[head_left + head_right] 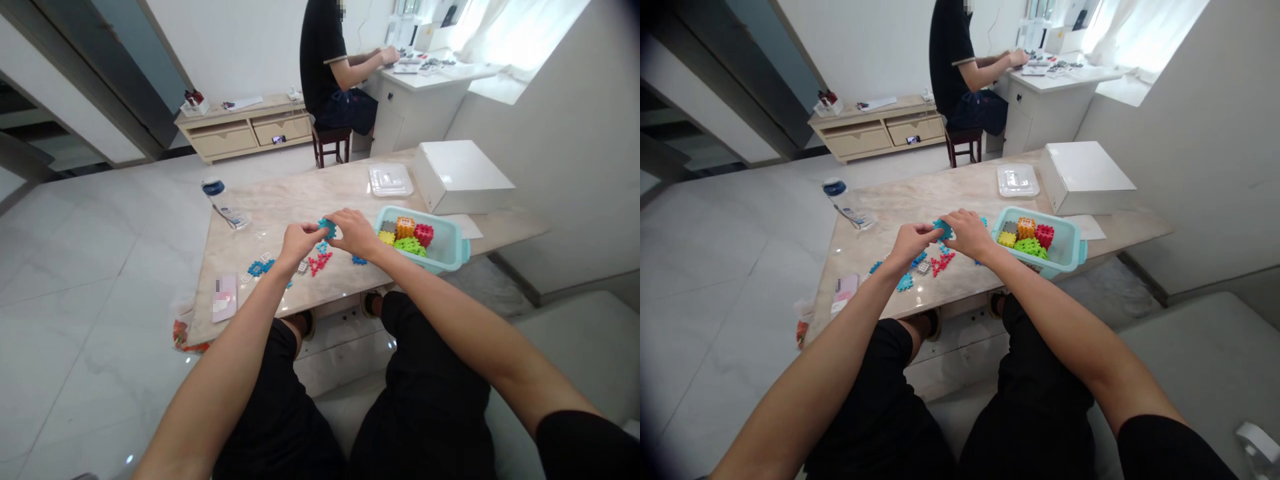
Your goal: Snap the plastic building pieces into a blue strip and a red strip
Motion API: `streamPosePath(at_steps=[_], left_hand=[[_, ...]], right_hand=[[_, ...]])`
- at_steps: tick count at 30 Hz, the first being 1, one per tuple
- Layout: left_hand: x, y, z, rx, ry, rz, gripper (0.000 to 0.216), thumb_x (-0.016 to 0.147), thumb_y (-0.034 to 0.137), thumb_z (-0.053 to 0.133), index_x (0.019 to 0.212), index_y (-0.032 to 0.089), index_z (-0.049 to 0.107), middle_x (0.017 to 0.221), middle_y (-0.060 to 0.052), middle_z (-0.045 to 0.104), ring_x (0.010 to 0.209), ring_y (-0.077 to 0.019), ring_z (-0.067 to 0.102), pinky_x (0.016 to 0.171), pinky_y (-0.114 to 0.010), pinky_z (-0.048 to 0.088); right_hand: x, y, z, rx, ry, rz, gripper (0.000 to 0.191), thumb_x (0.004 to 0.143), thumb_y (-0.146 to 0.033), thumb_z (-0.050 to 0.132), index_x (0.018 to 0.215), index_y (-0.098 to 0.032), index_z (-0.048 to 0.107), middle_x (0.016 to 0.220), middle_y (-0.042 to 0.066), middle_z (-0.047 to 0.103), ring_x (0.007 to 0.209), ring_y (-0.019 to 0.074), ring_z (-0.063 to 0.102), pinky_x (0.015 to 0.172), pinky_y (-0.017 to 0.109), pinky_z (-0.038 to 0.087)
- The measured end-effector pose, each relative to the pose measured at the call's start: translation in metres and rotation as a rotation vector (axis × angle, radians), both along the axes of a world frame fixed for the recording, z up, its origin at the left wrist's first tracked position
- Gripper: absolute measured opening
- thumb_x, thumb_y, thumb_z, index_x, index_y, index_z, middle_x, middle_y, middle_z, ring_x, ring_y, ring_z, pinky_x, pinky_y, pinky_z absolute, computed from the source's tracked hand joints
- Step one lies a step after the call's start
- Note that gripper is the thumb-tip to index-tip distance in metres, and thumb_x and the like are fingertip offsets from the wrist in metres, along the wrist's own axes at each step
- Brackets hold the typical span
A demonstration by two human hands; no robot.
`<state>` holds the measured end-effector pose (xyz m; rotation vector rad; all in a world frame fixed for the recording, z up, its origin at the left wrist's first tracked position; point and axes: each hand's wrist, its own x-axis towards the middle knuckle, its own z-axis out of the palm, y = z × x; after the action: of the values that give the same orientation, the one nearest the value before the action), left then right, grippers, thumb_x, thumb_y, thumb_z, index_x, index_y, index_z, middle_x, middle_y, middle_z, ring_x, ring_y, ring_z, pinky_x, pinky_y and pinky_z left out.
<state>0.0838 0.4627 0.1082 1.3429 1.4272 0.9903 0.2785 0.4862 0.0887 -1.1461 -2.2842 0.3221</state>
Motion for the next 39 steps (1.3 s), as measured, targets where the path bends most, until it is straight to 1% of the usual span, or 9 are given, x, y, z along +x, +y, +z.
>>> streamPosePath(at_steps=[4,8,12,18,23,27,31,35,39], left_hand=[[0.033,0.01,0.009,0.078,-0.042,0.071,0.037,0.072,0.048,0.086,0.085,0.014,0.081,0.077,-0.007,0.077,0.073,-0.0183,0.067,0.068,-0.029,0.047],[0.069,0.013,0.022,0.1,-0.116,-0.052,0.042,0.071,0.052,0.088,0.089,0.014,0.082,0.081,-0.008,0.079,0.077,-0.019,0.069,0.07,-0.029,0.049],[0.103,0.011,0.025,0.071,-0.159,-0.215,0.047,0.07,0.056,0.09,0.09,0.015,0.083,0.082,-0.008,0.079,0.078,-0.0187,0.069,0.072,-0.029,0.05],[0.132,0.008,0.024,0.052,-0.197,-0.298,0.04,0.072,0.052,0.09,0.089,0.015,0.083,0.085,-0.007,0.08,0.076,-0.0166,0.067,0.073,-0.03,0.051],[0.143,0.01,0.013,0.044,-0.114,-0.373,0.034,0.08,0.048,0.085,0.089,0.016,0.08,0.089,-0.009,0.08,0.083,-0.0195,0.069,0.075,-0.032,0.054],[0.143,0.015,0.002,0.177,0.165,-0.234,0.034,0.093,0.043,0.073,0.115,0.017,0.073,0.122,-0.014,0.076,0.103,-0.0249,0.071,0.093,-0.04,0.057],[0.13,0.016,0.002,0.396,0.437,-0.181,0.031,0.099,0.036,0.065,0.125,0.019,0.067,0.135,-0.016,0.068,0.119,-0.0288,0.066,0.112,-0.046,0.05],[0.114,0.012,0.007,0.402,0.503,-0.206,0.029,0.098,0.031,0.063,0.124,0.02,0.067,0.132,-0.016,0.068,0.12,-0.0297,0.065,0.112,-0.045,0.049],[0.102,0.007,0.01,0.395,0.567,-0.222,0.026,0.097,0.032,0.064,0.12,0.021,0.07,0.126,-0.015,0.07,0.118,-0.0304,0.065,0.107,-0.044,0.051]], right_hand=[[0.045,-0.001,0.018,-0.281,0.401,-0.049,0.068,0.086,-0.041,0.088,0.146,-0.021,0.065,0.138,0.013,0.072,0.115,0.0274,0.07,0.105,0.046,0.057],[0.101,-0.014,0.027,-0.595,0.771,-0.124,0.055,0.088,-0.058,0.084,0.127,-0.021,0.077,0.12,0.01,0.079,0.108,0.0237,0.074,0.097,0.04,0.063],[0.135,-0.03,0.022,-0.691,0.991,-0.188,0.048,0.076,-0.056,0.095,0.107,-0.021,0.082,0.106,0.006,0.081,0.099,0.0195,0.075,0.093,0.036,0.064],[0.159,-0.044,0.022,-0.77,1.109,-0.184,0.051,0.072,-0.054,0.098,0.108,-0.022,0.083,0.107,0.006,0.081,0.098,0.0189,0.074,0.083,0.031,0.065],[0.163,-0.045,0.025,-0.766,0.989,-0.159,0.047,0.075,-0.053,0.096,0.11,-0.022,0.084,0.113,0.007,0.08,0.101,0.0201,0.074,0.088,0.035,0.066],[0.178,-0.038,0.013,-0.613,0.838,-0.438,0.049,0.078,-0.047,0.092,0.114,-0.016,0.083,0.114,0.012,0.081,0.099,0.0229,0.076,0.088,0.036,0.066],[0.208,-0.039,-0.002,-0.386,0.317,-0.839,0.034,0.081,-0.033,0.085,0.108,-0.011,0.084,0.102,0.012,0.082,0.094,0.0246,0.077,0.093,0.036,0.061],[0.225,-0.048,-0.004,-0.363,-0.164,-0.948,0.026,0.085,-0.028,0.078,0.106,-0.016,0.085,0.104,0.013,0.082,0.101,0.027,0.076,0.094,0.036,0.059],[0.212,-0.049,-0.003,-0.402,-0.441,-1.043,0.032,0.086,-0.02,0.074,0.117,-0.011,0.082,0.115,0.022,0.078,0.107,0.0326,0.075,0.095,0.039,0.058]])
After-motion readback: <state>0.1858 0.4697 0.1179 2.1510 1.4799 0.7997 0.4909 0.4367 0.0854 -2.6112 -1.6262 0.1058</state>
